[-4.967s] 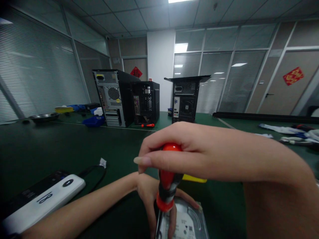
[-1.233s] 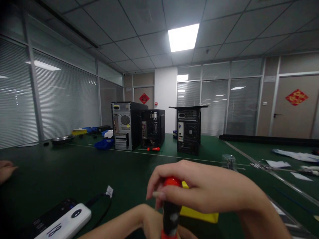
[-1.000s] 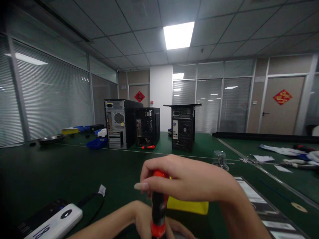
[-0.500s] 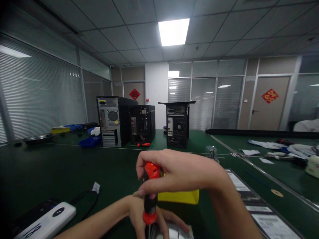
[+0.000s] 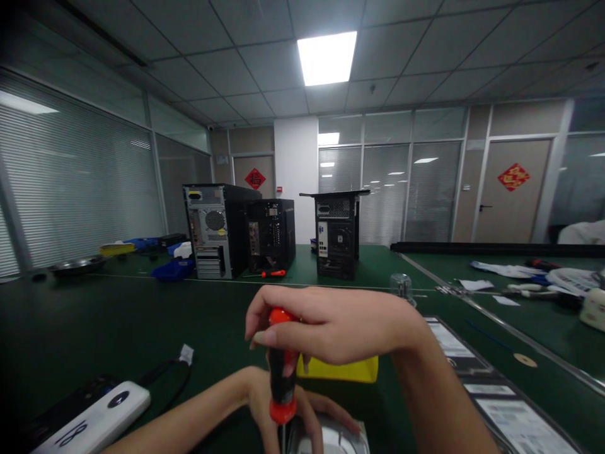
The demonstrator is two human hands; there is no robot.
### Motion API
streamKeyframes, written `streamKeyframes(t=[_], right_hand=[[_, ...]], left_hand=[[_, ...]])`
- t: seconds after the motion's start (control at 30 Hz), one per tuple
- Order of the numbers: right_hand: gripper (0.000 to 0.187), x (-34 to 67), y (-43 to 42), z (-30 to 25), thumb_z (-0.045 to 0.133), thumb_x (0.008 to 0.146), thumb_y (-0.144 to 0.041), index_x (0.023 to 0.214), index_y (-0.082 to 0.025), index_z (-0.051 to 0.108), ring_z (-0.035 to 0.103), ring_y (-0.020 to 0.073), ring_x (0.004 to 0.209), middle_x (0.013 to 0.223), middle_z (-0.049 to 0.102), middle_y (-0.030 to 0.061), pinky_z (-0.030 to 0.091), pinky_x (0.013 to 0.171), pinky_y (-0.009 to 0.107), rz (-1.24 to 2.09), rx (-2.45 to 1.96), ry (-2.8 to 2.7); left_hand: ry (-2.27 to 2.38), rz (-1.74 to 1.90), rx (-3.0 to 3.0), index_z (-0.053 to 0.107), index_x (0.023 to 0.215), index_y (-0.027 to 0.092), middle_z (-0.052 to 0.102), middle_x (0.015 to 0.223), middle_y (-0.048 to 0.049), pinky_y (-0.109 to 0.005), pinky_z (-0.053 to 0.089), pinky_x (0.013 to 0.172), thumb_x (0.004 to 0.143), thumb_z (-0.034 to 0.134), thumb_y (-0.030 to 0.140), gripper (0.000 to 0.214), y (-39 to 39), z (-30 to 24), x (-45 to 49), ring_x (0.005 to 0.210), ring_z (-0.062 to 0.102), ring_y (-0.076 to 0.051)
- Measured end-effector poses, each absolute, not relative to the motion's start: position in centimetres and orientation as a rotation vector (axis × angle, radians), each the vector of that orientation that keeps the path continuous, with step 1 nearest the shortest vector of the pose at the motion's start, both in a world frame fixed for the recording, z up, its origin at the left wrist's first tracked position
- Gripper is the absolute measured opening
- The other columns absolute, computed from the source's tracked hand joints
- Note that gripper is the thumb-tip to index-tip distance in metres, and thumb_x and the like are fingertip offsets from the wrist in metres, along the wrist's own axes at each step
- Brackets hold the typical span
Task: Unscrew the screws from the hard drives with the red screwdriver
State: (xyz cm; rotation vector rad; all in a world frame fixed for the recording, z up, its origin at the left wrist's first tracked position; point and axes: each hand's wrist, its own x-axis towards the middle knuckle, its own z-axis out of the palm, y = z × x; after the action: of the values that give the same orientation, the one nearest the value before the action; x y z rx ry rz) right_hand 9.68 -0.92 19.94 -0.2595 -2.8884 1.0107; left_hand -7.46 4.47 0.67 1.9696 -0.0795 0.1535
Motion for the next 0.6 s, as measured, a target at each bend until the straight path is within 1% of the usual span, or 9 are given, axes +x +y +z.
streamKeyframes(t=[0.1,0.17,0.23,0.3,0.37,0.47,0.53,0.6], right_hand=[[0.024,9.64,-0.78,19.99,0.047,0.092,-0.036,0.104,-0.015,0.052,0.062,0.0126,0.085,0.099,0.06,0.0058,0.05,0.071,0.021,1.081,-0.262,-2.869],[0.025,9.57,-0.85,20.08,0.049,0.091,-0.038,0.099,-0.015,0.054,0.063,0.0104,0.078,0.093,0.063,0.0037,0.049,0.069,0.019,1.083,-0.283,-2.875],[0.025,9.36,-1.02,20.11,0.05,0.09,-0.04,0.094,-0.016,0.056,0.062,0.0094,0.074,0.086,0.064,0.001,0.047,0.066,0.018,0.969,-0.319,-2.887],[0.028,9.07,-1.2,20.04,0.05,0.089,-0.044,0.089,-0.017,0.059,0.06,0.0101,0.072,0.08,0.064,-0.0005,0.045,0.064,0.019,0.787,-0.385,-2.884],[0.035,8.87,-1.35,19.9,0.05,0.087,-0.049,0.084,-0.017,0.062,0.058,0.0114,0.07,0.076,0.064,-0.0005,0.043,0.061,0.021,0.648,-0.486,-2.873],[0.045,9.08,-1.48,19.76,0.045,0.086,-0.057,0.08,-0.017,0.063,0.057,0.0134,0.067,0.075,0.062,0.0009,0.042,0.058,0.024,0.607,-0.668,-2.839],[0.05,9.47,-1.54,19.82,0.038,0.088,-0.059,0.083,-0.017,0.064,0.058,0.015,0.072,0.08,0.063,0.002,0.043,0.062,0.026,0.65,-0.73,-2.806],[0.055,9.86,-1.59,19.96,0.03,0.09,-0.06,0.089,-0.018,0.065,0.06,0.0165,0.081,0.088,0.065,0.0032,0.044,0.071,0.027,0.7,-0.714,-2.771]], left_hand=[[-0.118,0.171,1.945,0.065,0.097,0.01,0.028,0.148,-0.0052,-0.038,0.008,0.114,0.058,0.079,0.015,0.042,4.44,0.62,-7.47,0.139,0.014,-0.034],[-0.145,0.182,1.931,0.064,0.103,0.011,0.027,0.148,-0.0053,-0.04,0.006,0.114,0.059,0.078,0.013,0.046,4.42,0.59,-7.49,0.139,0.014,-0.034],[-0.152,0.169,1.937,0.064,0.106,0.011,0.026,0.149,-0.005,-0.041,0.007,0.114,0.058,0.077,0.01,0.05,4.4,0.6,-7.53,0.139,0.013,-0.034],[-0.149,0.177,1.921,0.063,0.109,0.012,0.026,0.148,-0.0039,-0.042,0.008,0.114,0.058,0.076,0.009,0.052,4.39,0.64,-7.57,0.139,0.013,-0.033],[-0.146,0.194,1.908,0.063,0.109,0.013,0.027,0.148,-0.0027,-0.041,0.009,0.114,0.059,0.076,0.01,0.051,4.46,0.66,-7.57,0.139,0.014,-0.032],[-0.158,0.169,1.939,0.065,0.1,0.012,0.027,0.148,-0.0018,-0.038,0.009,0.114,0.057,0.077,0.01,0.045,4.74,0.47,-7.5,0.139,0.013,-0.031],[-0.167,0.163,1.946,0.065,0.097,0.012,0.027,0.148,-0.0018,-0.036,0.009,0.114,0.055,0.078,0.01,0.044,4.95,0.15,-7.45,0.14,0.012,-0.031],[-0.171,0.176,1.928,0.065,0.097,0.012,0.026,0.148,-0.0013,-0.035,0.009,0.114,0.054,0.079,0.01,0.045,5.11,-0.23,-7.44,0.14,0.012,-0.03]])
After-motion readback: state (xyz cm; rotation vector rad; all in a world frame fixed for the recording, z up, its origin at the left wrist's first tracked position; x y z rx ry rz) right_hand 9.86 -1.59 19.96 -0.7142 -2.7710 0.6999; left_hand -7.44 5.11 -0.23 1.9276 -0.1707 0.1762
